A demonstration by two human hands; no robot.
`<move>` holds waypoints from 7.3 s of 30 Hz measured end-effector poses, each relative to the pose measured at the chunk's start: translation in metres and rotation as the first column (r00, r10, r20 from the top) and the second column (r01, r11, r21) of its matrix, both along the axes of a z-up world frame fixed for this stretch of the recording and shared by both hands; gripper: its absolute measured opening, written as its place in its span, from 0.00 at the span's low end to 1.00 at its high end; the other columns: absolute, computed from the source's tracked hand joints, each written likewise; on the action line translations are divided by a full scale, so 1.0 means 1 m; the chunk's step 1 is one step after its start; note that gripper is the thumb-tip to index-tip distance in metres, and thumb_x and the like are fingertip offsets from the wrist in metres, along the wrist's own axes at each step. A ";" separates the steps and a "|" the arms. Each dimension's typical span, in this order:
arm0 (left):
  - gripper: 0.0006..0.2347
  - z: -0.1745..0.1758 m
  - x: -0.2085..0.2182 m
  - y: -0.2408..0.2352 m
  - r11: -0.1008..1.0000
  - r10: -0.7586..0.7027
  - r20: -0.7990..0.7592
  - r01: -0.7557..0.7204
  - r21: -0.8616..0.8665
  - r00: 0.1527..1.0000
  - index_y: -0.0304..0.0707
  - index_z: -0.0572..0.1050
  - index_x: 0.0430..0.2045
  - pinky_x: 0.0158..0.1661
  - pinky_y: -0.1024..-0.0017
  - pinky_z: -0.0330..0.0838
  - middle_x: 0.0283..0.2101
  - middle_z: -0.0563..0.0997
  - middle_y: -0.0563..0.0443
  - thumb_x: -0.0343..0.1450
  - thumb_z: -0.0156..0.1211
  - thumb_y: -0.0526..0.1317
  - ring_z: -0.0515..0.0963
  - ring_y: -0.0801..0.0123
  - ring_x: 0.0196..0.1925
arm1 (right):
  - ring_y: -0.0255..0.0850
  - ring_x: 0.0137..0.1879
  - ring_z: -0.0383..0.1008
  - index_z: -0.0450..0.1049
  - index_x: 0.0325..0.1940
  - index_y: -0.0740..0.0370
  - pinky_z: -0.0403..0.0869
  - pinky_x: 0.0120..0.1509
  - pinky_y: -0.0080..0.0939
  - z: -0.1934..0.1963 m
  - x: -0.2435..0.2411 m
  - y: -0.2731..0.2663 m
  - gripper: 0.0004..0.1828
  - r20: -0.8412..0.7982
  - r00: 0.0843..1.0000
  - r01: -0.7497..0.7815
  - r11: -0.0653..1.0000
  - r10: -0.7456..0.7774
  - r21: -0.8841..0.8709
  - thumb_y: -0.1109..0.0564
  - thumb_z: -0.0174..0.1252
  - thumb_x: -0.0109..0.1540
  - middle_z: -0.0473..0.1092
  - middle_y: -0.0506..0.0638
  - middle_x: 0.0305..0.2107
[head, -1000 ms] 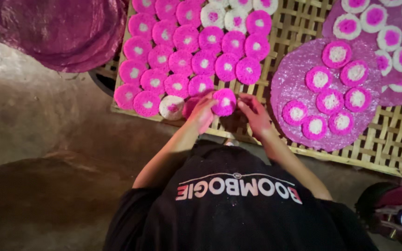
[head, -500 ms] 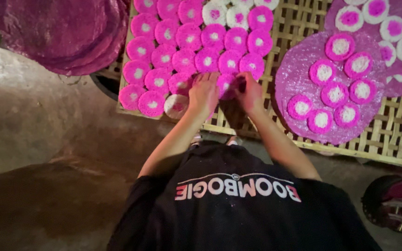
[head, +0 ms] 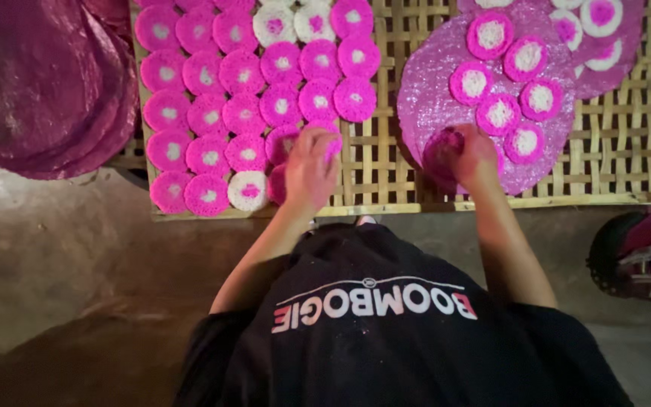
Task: The person arranges pink and white circular decorative items on a woven bamboo tray. They pick up the items one by one and place them in rows, occasionally adjusting the position of the items and the tray.
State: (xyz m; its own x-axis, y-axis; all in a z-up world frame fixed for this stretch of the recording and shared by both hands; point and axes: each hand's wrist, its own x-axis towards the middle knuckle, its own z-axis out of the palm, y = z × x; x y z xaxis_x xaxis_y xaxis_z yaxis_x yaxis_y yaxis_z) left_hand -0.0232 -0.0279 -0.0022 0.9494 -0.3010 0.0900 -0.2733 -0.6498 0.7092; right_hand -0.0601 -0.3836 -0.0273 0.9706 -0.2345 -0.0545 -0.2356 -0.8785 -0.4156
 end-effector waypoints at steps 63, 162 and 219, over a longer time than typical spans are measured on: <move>0.13 0.011 -0.033 0.045 0.979 0.100 0.119 -0.120 0.168 0.988 0.40 0.78 0.45 0.44 0.58 0.69 0.45 0.72 0.46 0.68 0.67 0.40 0.73 0.56 0.48 | 0.43 0.34 0.70 0.68 0.47 0.62 0.71 0.39 0.43 -0.006 0.066 0.209 0.14 0.223 0.956 -0.274 0.843 0.189 0.462 0.67 0.62 0.59 0.67 0.51 0.27; 0.10 -0.002 -0.037 0.013 0.990 -0.005 0.026 0.001 0.140 1.000 0.47 0.77 0.45 0.54 0.51 0.63 0.51 0.71 0.50 0.71 0.62 0.42 0.68 0.56 0.57 | 0.60 0.51 0.75 0.67 0.63 0.63 0.74 0.53 0.53 0.025 -0.034 0.153 0.24 0.240 0.932 -0.341 0.880 0.270 0.331 0.65 0.61 0.62 0.70 0.65 0.48; 0.12 -0.010 0.069 -0.169 0.910 -0.054 0.005 0.051 -0.411 0.999 0.35 0.77 0.45 0.45 0.63 0.78 0.51 0.77 0.42 0.68 0.61 0.30 0.81 0.50 0.48 | 0.47 0.41 0.79 0.81 0.51 0.60 0.76 0.45 0.44 -0.104 0.513 -0.030 0.18 0.161 0.976 -0.025 0.659 -0.147 0.752 0.59 0.64 0.57 0.79 0.52 0.35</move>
